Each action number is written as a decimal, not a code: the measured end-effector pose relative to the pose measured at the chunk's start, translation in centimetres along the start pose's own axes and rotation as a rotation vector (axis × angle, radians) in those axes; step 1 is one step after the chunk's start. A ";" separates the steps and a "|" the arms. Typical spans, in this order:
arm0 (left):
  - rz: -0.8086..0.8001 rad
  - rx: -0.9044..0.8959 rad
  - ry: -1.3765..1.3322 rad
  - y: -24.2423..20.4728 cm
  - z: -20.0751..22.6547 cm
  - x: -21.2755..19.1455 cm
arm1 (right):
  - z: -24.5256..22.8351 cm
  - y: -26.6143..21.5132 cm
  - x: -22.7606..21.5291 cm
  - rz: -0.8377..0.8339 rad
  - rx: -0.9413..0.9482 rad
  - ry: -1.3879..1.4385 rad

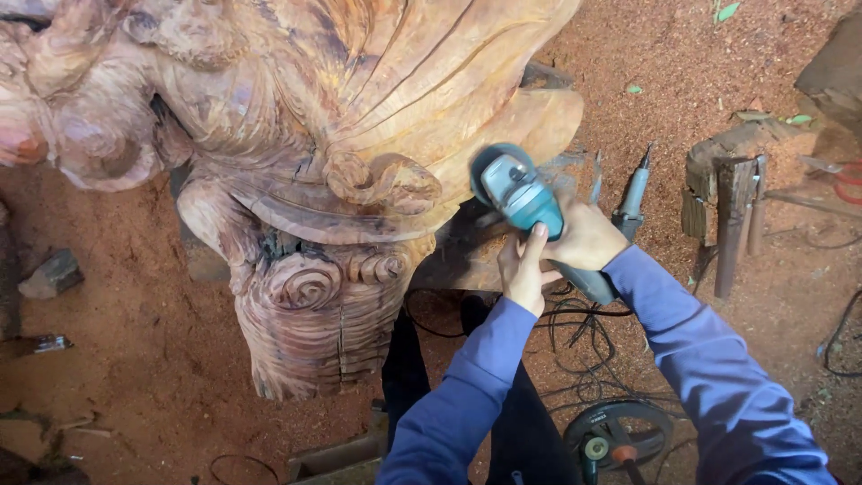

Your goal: Sanding a large, intricate wood sculpture using a handheld angle grinder with a sanding disc.

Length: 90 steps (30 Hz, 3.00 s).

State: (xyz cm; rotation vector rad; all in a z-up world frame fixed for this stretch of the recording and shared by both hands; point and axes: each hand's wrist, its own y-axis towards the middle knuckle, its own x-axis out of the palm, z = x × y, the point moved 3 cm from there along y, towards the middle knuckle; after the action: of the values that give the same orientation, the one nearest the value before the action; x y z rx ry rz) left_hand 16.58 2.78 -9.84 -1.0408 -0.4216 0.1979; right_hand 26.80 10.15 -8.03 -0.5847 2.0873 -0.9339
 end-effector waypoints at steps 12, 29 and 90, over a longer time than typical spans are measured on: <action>-0.387 -0.107 0.300 3.7 5.5 -0.1 | 4.7 -2.3 -6.8 0.527 -0.036 -0.052; -0.470 0.028 0.086 -7.7 -3.9 -8.8 | -3.1 -12.2 -1.1 0.307 0.161 0.382; -0.625 0.005 0.673 9.0 -5.9 10.4 | 68.4 9.0 -3.1 0.666 0.601 0.114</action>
State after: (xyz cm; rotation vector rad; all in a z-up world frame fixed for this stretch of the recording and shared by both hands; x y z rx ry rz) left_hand 28.88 6.29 -17.69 -0.8636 -0.1139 -0.6941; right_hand 81.83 -11.19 -43.78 0.4580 1.7651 -1.1131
